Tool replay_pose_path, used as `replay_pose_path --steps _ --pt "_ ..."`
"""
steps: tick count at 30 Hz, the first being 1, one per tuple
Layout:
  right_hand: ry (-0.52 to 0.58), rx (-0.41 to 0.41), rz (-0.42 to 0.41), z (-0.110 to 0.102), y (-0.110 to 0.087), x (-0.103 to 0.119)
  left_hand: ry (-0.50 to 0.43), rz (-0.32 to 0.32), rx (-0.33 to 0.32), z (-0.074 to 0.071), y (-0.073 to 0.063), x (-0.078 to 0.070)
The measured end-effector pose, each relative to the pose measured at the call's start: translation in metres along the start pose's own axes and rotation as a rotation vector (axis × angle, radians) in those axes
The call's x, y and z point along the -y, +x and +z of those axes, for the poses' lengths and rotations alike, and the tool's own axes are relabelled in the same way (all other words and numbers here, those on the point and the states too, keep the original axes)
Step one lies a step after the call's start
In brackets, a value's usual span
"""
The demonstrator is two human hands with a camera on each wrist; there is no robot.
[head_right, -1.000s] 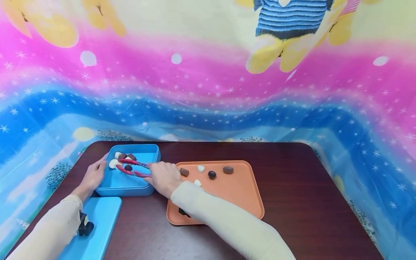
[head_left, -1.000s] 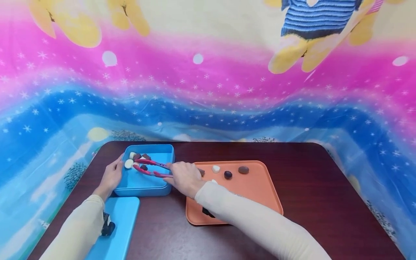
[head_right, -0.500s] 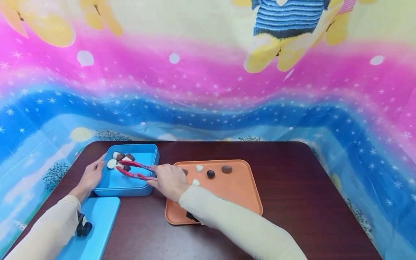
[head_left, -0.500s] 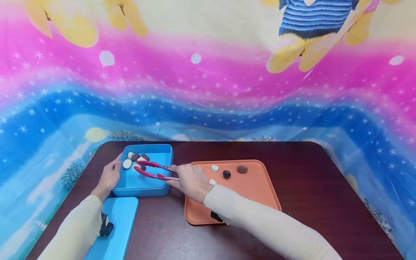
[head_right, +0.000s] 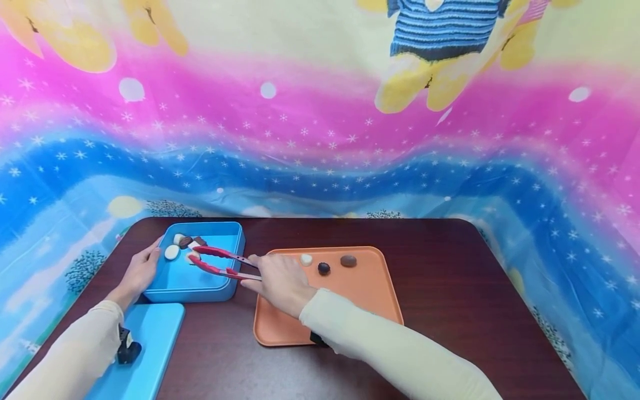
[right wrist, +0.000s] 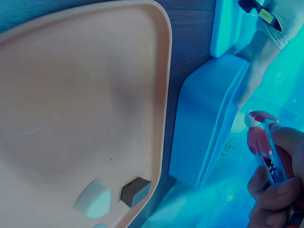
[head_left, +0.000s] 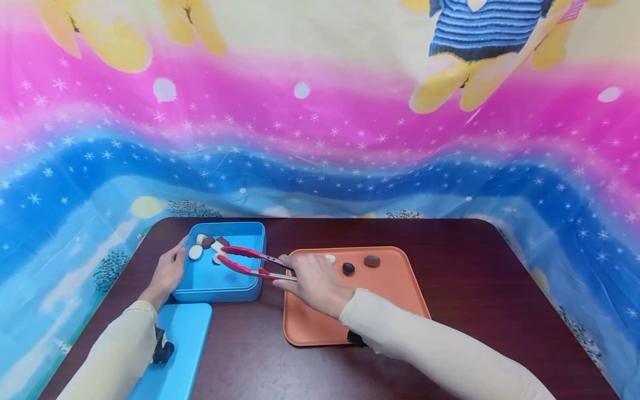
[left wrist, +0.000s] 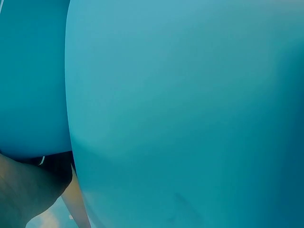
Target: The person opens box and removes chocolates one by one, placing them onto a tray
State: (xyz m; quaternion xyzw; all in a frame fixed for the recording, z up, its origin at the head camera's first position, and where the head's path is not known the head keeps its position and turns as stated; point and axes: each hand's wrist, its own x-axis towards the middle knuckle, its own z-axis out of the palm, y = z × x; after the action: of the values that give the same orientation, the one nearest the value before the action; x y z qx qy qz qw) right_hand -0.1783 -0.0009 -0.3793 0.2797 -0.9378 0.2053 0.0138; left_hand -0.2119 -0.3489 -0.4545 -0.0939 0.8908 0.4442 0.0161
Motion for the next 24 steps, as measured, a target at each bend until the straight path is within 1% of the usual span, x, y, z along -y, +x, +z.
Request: replay_pose_path --steps 7,14,24 --pt "0.025 -0.053 0.01 -0.009 -0.017 -0.014 0.002 -0.003 0.0 0.0 0.001 0.002" --pt "0.01 -0.07 0.066 -0.012 -0.033 -0.026 0.004 -0.001 0.011 0.0 0.0 0.002" --pt "0.039 -0.07 0.084 -0.022 -0.051 -0.042 -0.001 -0.002 0.008 0.0 0.0 0.002"
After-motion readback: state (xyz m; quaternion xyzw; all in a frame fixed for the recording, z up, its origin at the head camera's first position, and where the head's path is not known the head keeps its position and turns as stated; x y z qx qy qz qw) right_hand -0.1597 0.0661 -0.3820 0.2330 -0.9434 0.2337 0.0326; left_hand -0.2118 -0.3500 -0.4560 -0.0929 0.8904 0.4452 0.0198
